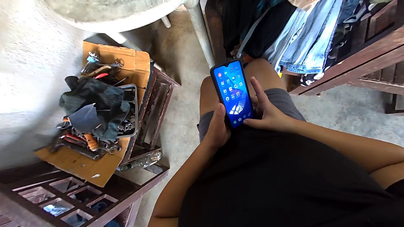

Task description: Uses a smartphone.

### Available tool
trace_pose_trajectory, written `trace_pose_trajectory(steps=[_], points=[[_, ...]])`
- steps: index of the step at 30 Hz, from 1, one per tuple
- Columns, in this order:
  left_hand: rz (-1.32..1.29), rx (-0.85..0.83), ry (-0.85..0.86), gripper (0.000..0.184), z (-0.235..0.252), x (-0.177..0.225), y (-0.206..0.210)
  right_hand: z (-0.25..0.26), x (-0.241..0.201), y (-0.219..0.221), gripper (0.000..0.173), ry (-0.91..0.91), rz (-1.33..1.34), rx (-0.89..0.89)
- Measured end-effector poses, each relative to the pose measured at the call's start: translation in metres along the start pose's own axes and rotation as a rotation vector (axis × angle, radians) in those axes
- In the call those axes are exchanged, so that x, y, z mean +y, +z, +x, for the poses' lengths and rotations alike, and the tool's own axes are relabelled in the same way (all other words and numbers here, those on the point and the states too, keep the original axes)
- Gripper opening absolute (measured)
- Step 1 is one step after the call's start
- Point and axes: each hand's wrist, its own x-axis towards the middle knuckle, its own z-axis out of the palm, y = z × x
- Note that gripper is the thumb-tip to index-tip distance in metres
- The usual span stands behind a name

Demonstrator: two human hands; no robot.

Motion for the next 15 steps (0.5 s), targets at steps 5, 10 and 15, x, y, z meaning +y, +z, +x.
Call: trace_pose_trajectory(steps=[5,10,15], points=[[0.003,-0.001,0.004,0.082,-0.0008,-0.0003,0.0004,-0.0026,0.0045,-0.0009,0.101,-0.129,-0.004,-0.044],[0.040,-0.012,-0.012,0.090,-0.0006,0.0011,0.0016,-0.0022,0.0028,-0.0018,0.097,-0.107,-0.002,-0.073],[0.038,-0.035,-0.004,0.093,0.0002,0.0000,0.0004,-0.0022,0.0014,-0.0014,0.096,-0.100,0.005,-0.079]])
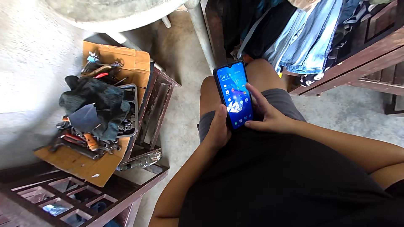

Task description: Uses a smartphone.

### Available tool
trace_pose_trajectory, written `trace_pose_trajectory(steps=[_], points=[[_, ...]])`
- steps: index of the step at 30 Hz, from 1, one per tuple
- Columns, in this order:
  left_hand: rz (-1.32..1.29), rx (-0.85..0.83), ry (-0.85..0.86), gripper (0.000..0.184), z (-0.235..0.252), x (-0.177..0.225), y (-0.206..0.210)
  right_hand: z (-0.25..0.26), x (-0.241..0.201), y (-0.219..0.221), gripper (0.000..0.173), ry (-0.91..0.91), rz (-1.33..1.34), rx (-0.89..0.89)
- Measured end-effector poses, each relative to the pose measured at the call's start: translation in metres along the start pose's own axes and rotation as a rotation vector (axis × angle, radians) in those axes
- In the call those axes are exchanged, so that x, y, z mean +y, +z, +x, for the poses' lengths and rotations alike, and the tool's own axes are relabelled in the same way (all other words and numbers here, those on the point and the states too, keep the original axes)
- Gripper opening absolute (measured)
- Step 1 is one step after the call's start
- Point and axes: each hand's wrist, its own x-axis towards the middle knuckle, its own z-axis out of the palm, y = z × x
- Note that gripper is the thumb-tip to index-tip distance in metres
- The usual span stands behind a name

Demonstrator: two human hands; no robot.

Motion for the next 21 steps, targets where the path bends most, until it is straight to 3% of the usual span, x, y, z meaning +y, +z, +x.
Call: trace_pose_trajectory(steps=[6,10,12,17,21], points=[[-0.005,0.004,0.001,0.091,-0.0005,0.0000,0.0008,-0.0004,0.0001,0.0005,0.096,0.000,0.010,0.010],[0.011,0.025,-0.019,0.090,-0.0019,0.0004,0.0012,-0.0020,0.0001,-0.0016,0.060,-0.057,-0.175,-0.037],[-0.006,0.037,-0.024,0.087,-0.0024,0.0008,0.0016,-0.0021,0.0023,-0.0023,0.053,-0.132,-0.184,-0.054],[-0.013,0.020,-0.005,0.093,-0.0017,-0.0009,-0.0004,-0.0024,0.0024,-0.0028,0.090,-0.118,-0.109,-0.058],[0.025,0.014,-0.002,0.092,-0.0021,-0.0012,-0.0004,-0.0018,0.0012,-0.0019,0.098,-0.064,-0.078,-0.037]])
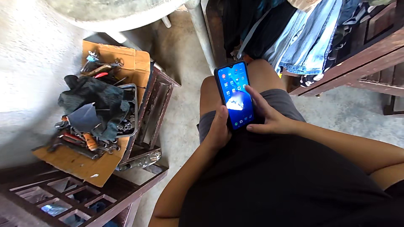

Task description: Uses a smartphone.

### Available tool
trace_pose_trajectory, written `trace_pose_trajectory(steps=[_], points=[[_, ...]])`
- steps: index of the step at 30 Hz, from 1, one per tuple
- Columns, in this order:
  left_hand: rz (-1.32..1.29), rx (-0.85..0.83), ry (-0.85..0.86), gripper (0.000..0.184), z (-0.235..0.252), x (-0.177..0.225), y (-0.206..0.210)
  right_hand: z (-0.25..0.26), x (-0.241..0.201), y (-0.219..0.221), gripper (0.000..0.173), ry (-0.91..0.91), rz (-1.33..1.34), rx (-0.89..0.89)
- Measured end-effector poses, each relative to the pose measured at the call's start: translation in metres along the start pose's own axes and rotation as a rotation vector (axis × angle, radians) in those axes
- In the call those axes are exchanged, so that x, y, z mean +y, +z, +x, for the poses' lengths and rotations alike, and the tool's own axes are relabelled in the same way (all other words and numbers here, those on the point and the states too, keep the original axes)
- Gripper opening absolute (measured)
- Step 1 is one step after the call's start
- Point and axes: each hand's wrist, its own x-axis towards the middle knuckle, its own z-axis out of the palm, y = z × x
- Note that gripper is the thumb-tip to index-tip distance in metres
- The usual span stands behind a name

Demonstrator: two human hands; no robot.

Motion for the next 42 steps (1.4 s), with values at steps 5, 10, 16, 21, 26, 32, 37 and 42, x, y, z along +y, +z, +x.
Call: trace_pose_trajectory(steps=[5,10,16,21,26,32,37,42], points=[[-0.020,-0.012,0.007,0.091,-0.001,0.000,0.000,0.000,0.003,0.001,0.099,-0.024,0.045,0.008],[-0.021,-0.017,0.010,0.089,0.000,-0.001,-0.001,0.000,0.003,0.001,0.099,-0.040,0.056,0.015],[-0.001,0.010,-0.010,0.095,0.001,0.001,0.000,0.000,-0.001,0.001,0.102,-0.005,0.056,0.036],[0.002,0.027,-0.025,0.097,0.001,0.004,0.001,0.000,-0.005,0.001,0.110,0.082,0.071,0.063],[0.004,0.052,-0.028,0.092,0.001,0.005,0.002,-0.001,-0.003,-0.002,0.109,0.085,0.104,0.022],[-0.053,0.042,-0.025,0.082,0.002,0.006,0.002,0.000,-0.005,0.000,0.098,0.101,0.184,0.047],[-0.062,0.044,-0.020,0.080,0.002,0.006,0.002,0.001,-0.008,0.000,0.095,0.136,0.171,0.073],[-0.069,0.046,-0.023,0.078,0.002,0.006,0.003,0.001,-0.005,0.001,0.094,0.110,0.180,0.076]])
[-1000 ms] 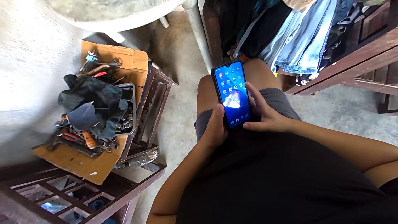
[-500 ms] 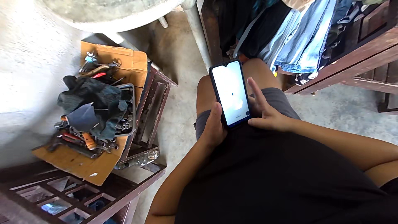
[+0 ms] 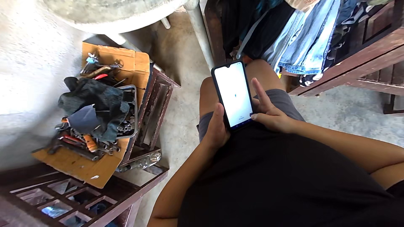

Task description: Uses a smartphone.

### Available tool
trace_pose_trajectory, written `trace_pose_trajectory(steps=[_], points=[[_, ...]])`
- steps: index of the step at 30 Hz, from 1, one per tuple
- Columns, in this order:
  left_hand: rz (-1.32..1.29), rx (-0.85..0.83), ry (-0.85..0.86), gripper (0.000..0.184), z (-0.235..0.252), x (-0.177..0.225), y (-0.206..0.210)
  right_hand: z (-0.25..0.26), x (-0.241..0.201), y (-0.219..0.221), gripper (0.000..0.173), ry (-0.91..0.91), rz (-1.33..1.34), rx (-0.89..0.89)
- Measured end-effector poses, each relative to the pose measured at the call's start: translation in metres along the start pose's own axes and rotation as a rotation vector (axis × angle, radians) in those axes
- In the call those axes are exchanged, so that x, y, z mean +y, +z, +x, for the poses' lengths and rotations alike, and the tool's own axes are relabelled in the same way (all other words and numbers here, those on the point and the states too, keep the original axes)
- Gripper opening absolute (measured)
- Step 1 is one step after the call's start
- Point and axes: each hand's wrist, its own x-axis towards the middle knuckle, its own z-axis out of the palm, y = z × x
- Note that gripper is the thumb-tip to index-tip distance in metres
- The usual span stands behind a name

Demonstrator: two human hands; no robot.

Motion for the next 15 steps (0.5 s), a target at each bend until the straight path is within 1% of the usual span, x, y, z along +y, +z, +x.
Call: trace_pose_trajectory(steps=[6,12,15], points=[[0.035,0.039,-0.008,0.080,-0.0010,0.0013,0.0020,0.0001,-0.0002,0.0034,0.095,-0.019,-0.075,0.026],[0.032,0.009,0.018,0.087,-0.0017,-0.0012,0.0001,0.0007,0.0007,0.0050,0.102,-0.037,-0.096,0.039],[0.031,0.004,0.022,0.087,-0.0019,-0.0018,0.0003,0.0005,0.0007,0.0044,0.105,-0.038,-0.112,0.031]])
